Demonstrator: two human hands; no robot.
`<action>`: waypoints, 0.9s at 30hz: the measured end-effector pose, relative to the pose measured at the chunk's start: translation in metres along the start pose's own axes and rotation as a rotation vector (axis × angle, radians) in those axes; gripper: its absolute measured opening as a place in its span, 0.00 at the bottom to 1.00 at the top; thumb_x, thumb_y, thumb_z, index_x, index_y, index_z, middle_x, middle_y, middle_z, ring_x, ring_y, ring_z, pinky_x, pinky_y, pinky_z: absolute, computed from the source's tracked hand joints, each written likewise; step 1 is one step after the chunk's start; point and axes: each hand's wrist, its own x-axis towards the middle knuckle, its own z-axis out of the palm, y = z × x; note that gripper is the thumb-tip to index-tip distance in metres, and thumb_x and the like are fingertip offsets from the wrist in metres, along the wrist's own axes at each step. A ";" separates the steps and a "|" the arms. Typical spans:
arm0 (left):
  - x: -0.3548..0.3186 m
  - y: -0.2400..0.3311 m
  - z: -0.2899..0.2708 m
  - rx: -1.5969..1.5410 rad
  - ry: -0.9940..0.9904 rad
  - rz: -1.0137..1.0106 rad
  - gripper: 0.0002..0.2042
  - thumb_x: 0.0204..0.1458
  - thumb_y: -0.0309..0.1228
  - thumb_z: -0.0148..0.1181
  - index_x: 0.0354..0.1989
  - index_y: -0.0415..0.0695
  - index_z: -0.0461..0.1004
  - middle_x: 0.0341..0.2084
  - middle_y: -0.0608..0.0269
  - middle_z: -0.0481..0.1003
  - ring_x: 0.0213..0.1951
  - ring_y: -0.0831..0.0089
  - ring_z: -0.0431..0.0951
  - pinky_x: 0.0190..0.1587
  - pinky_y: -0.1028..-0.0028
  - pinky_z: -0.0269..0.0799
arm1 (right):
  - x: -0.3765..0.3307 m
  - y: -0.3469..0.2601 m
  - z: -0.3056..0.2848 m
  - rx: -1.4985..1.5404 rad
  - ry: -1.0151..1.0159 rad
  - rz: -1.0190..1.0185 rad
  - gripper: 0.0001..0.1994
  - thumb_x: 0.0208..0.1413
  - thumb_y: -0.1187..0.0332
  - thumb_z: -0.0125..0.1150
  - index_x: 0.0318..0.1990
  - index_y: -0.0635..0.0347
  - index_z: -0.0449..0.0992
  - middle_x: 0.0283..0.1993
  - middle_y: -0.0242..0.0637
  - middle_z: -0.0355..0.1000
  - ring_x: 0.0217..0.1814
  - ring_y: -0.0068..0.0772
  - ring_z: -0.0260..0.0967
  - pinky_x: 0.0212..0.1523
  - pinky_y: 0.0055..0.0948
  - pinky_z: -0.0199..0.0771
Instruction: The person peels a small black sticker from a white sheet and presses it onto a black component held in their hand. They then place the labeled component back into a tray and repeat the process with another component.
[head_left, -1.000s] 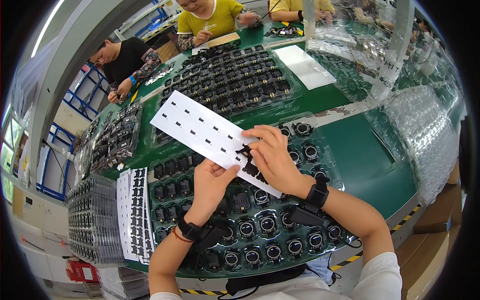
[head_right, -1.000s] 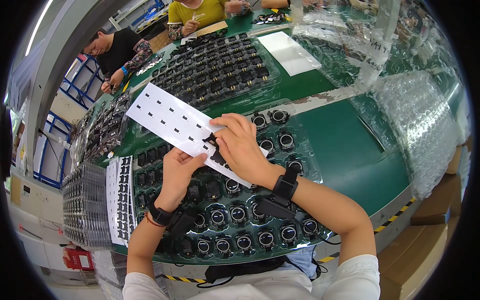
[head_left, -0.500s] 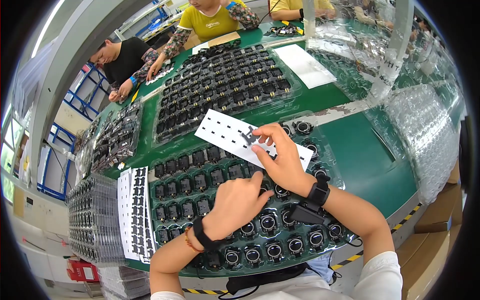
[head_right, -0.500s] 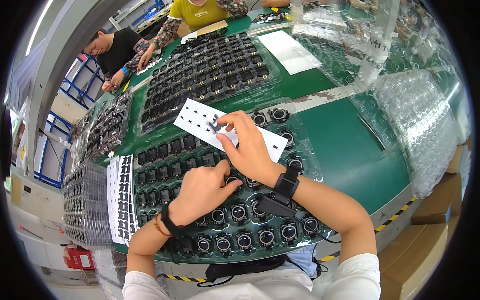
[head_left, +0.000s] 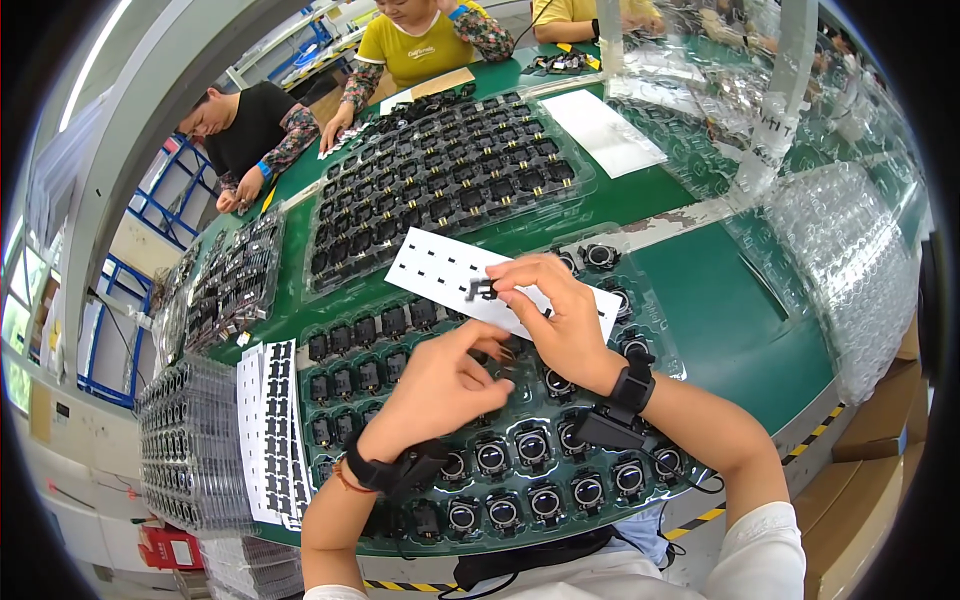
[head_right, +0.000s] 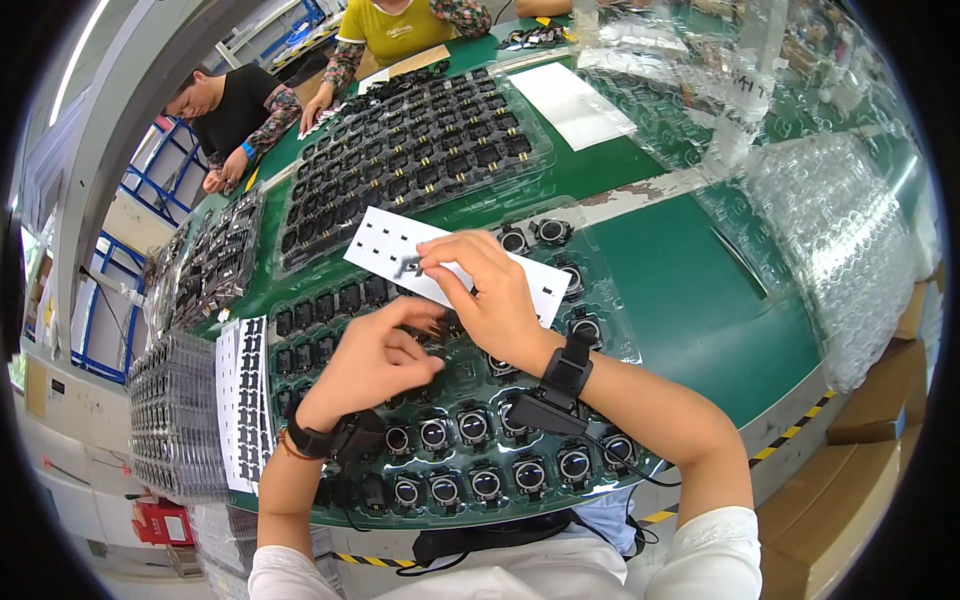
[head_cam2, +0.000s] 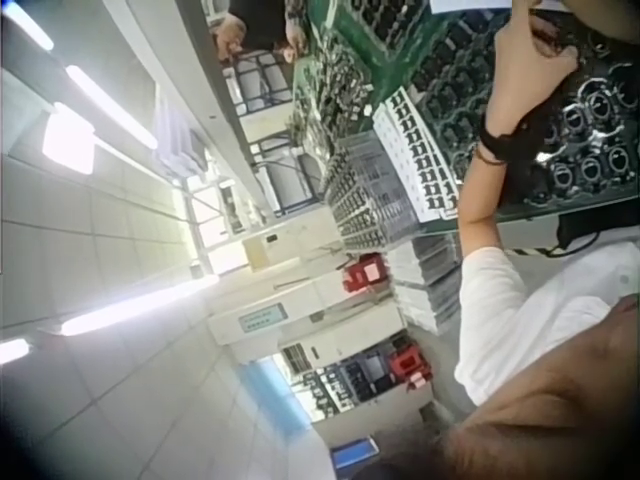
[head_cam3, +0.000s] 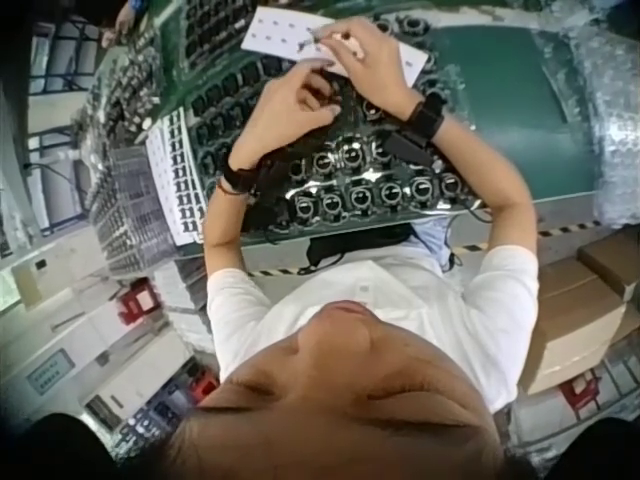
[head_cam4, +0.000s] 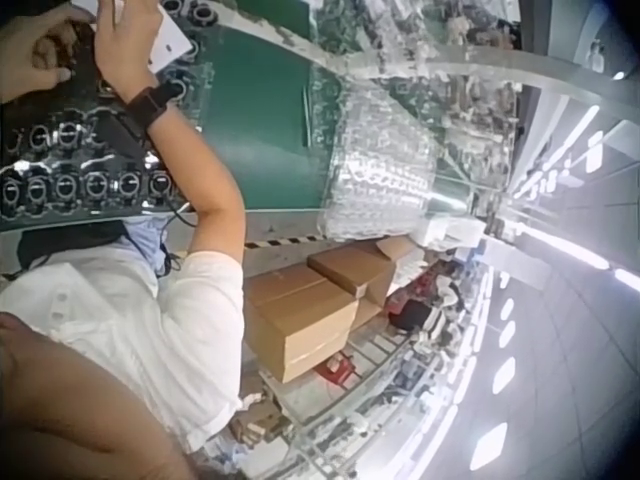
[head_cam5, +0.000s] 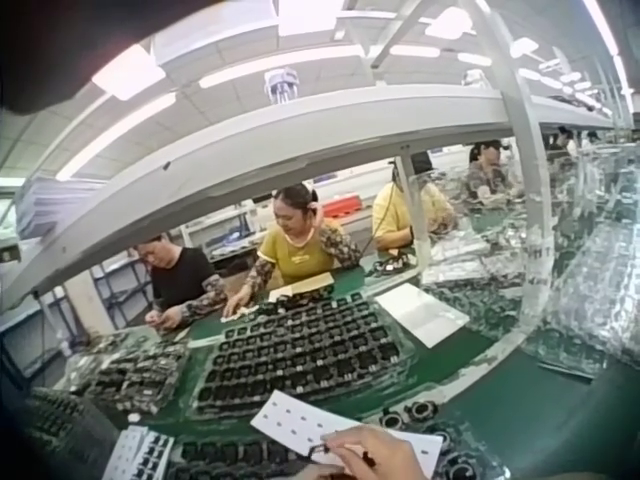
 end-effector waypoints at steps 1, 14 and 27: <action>-0.001 -0.011 -0.003 -0.140 0.021 -0.012 0.21 0.42 0.17 0.60 0.47 0.37 0.62 0.34 0.55 0.75 0.32 0.69 0.79 0.34 0.75 0.75 | 0.002 -0.002 -0.001 -0.062 0.010 -0.070 0.06 0.50 0.77 0.61 0.37 0.62 0.76 0.34 0.39 0.74 0.36 0.32 0.71 0.39 0.27 0.68; 0.005 -0.036 -0.008 -0.405 0.351 0.001 0.20 0.40 0.10 0.61 0.41 0.38 0.63 0.38 0.55 0.74 0.42 0.74 0.77 0.45 0.77 0.75 | -0.004 -0.002 0.000 -0.089 -0.215 -0.017 0.04 0.46 0.71 0.65 0.31 0.56 0.78 0.26 0.29 0.74 0.32 0.30 0.67 0.39 0.29 0.62; 0.007 -0.030 0.002 -0.224 0.407 0.032 0.19 0.39 0.12 0.64 0.39 0.37 0.64 0.37 0.57 0.75 0.40 0.75 0.77 0.43 0.77 0.76 | -0.004 -0.001 0.000 -0.175 -0.246 -0.047 0.05 0.43 0.72 0.68 0.30 0.56 0.79 0.27 0.29 0.75 0.32 0.29 0.68 0.40 0.28 0.63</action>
